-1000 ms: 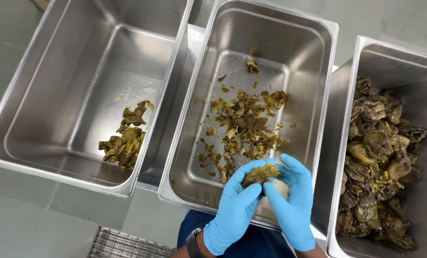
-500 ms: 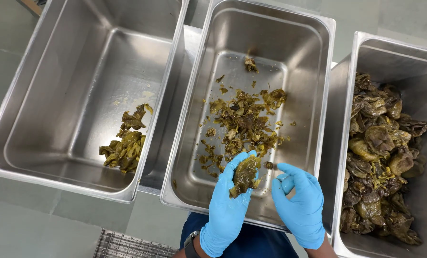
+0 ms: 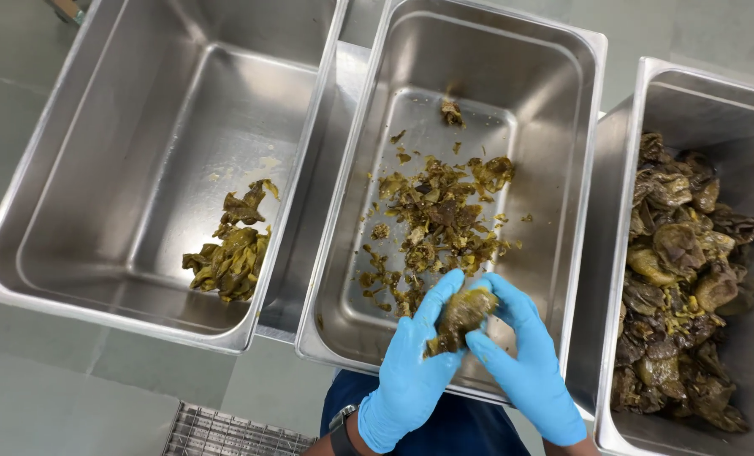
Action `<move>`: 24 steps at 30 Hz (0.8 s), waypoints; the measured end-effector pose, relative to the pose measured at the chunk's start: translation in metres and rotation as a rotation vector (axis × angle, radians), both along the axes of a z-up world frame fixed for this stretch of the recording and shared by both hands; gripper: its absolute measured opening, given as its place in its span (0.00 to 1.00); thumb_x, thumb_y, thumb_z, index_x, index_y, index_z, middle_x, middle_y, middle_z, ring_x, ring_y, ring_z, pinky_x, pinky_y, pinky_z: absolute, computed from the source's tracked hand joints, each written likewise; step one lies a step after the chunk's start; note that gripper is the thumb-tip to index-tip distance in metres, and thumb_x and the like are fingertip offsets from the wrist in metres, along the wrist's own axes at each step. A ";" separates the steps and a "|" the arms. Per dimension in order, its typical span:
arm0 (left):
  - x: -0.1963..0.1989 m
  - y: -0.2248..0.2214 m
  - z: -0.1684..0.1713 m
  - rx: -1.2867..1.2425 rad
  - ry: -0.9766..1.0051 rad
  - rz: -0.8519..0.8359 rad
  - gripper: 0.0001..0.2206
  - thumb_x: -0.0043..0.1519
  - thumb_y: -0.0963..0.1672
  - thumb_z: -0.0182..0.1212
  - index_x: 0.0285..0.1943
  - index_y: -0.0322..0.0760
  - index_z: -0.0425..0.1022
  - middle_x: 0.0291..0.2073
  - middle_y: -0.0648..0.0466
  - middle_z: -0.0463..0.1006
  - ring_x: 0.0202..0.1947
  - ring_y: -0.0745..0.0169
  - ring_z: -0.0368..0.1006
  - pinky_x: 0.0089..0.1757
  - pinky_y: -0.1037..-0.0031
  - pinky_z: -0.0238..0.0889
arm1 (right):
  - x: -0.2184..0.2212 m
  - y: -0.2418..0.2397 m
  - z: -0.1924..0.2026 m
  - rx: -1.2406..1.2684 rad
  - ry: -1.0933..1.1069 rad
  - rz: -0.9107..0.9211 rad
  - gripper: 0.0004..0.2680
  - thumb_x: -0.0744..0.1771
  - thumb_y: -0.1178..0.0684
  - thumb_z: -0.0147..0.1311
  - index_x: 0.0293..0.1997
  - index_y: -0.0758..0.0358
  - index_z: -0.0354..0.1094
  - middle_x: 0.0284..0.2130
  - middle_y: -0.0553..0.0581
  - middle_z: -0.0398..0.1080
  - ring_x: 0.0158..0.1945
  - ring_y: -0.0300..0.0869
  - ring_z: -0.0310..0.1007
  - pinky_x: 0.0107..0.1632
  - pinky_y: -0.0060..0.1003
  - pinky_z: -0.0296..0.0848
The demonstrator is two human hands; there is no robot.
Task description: The person wearing blue gloves picks up cooked green vegetables from a metal tray, separates them by hand, and places the separated pieces into one of two other metal trays. The person handles the vegetables one at a time, repeatedly picking, separating, and placing them.
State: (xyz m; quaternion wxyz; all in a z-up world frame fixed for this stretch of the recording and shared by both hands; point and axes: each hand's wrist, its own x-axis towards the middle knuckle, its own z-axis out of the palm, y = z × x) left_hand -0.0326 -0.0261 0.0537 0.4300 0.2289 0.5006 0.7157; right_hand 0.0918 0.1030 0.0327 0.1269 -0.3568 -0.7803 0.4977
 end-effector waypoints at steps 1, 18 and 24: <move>0.000 0.001 0.001 -0.012 -0.011 -0.051 0.37 0.57 0.31 0.49 0.80 0.28 0.51 0.69 0.41 0.68 0.67 0.53 0.67 0.65 0.66 0.61 | 0.001 0.003 -0.003 -0.113 0.068 -0.018 0.27 0.61 0.59 0.62 0.69 0.59 0.59 0.64 0.60 0.62 0.69 0.51 0.62 0.69 0.46 0.62; 0.014 -0.002 -0.028 0.278 -0.415 -0.111 0.31 0.69 0.41 0.43 0.83 0.27 0.42 0.79 0.42 0.53 0.74 0.56 0.53 0.67 0.68 0.44 | 0.009 0.003 -0.022 -0.576 0.166 -0.230 0.15 0.62 0.64 0.58 0.53 0.61 0.67 0.40 0.52 0.70 0.40 0.36 0.69 0.45 0.34 0.72; 0.016 0.009 -0.037 0.157 -0.496 -0.111 0.30 0.67 0.40 0.45 0.81 0.28 0.46 0.78 0.44 0.57 0.70 0.61 0.58 0.62 0.71 0.49 | 0.013 0.002 -0.033 -0.633 0.221 -0.242 0.05 0.65 0.62 0.59 0.43 0.65 0.69 0.38 0.54 0.71 0.43 0.38 0.70 0.49 0.37 0.72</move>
